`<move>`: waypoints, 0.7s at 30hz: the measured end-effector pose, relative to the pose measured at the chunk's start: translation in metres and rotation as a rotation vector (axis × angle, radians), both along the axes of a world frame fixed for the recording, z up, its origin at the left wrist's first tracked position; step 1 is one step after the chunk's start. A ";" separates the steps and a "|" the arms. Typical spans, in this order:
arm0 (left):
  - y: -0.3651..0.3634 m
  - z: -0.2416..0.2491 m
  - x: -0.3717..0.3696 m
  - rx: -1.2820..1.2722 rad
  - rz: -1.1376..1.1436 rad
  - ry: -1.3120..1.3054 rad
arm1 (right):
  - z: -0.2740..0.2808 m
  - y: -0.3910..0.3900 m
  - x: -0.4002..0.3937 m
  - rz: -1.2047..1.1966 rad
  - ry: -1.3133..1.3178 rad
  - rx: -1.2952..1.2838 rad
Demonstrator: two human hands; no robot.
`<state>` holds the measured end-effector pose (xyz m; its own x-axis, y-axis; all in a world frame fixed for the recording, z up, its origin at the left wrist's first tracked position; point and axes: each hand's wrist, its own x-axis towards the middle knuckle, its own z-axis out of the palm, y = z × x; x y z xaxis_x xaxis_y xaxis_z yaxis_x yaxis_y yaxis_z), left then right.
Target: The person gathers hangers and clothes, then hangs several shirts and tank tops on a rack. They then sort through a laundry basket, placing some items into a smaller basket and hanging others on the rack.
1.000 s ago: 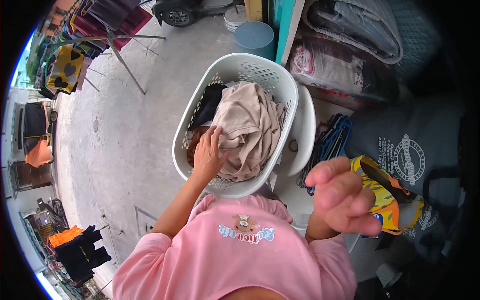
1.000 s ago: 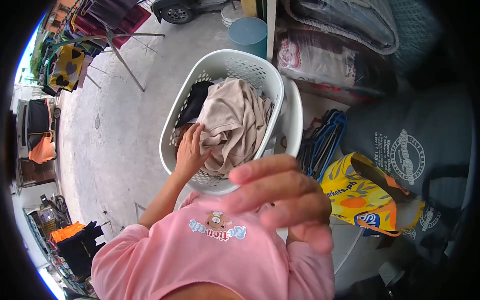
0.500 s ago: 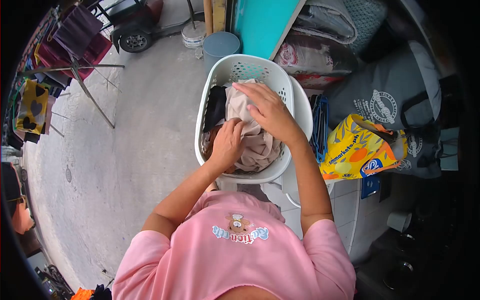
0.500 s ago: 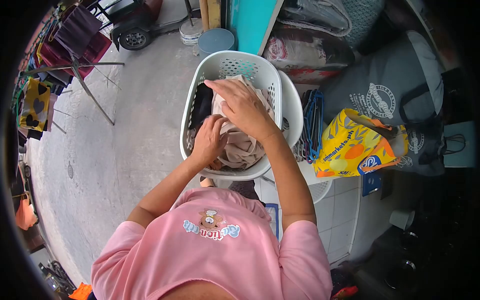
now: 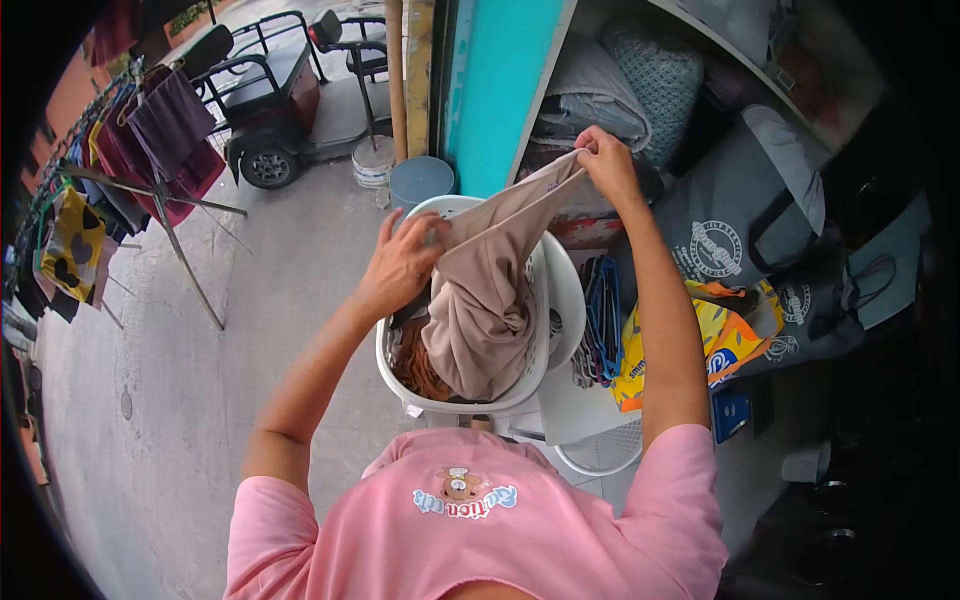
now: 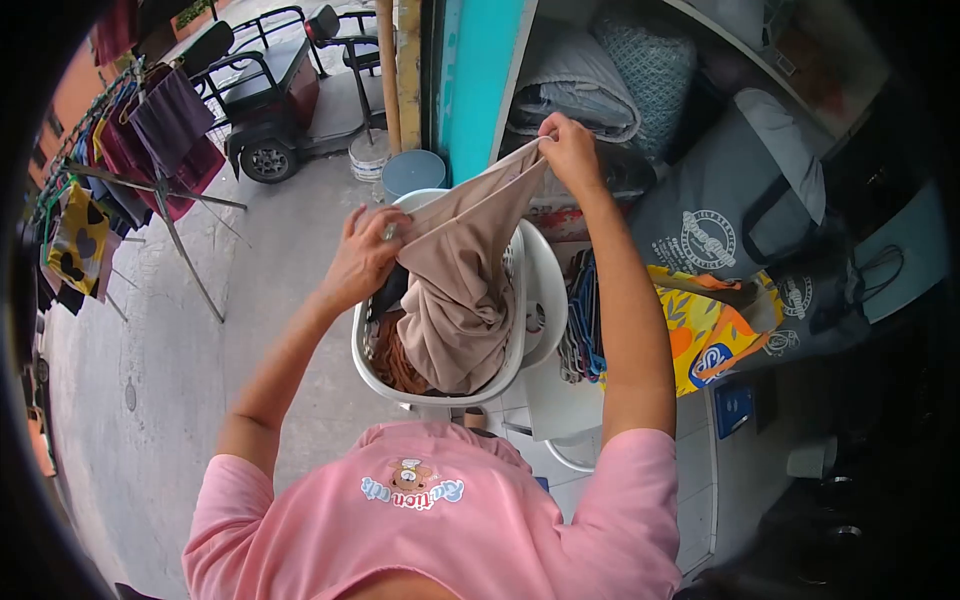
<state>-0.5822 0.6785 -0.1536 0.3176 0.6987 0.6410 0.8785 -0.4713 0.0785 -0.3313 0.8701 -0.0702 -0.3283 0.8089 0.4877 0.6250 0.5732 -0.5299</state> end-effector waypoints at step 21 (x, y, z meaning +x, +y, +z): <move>0.067 0.340 0.050 0.592 0.100 -0.243 | 0.272 -0.063 -0.031 0.271 -0.217 1.359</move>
<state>-0.5317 0.7455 0.1865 0.0665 0.2238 0.9724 0.9101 -0.4131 0.0329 -0.3623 0.8072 0.2023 -0.5653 -0.3481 0.7479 0.4107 0.6675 0.6211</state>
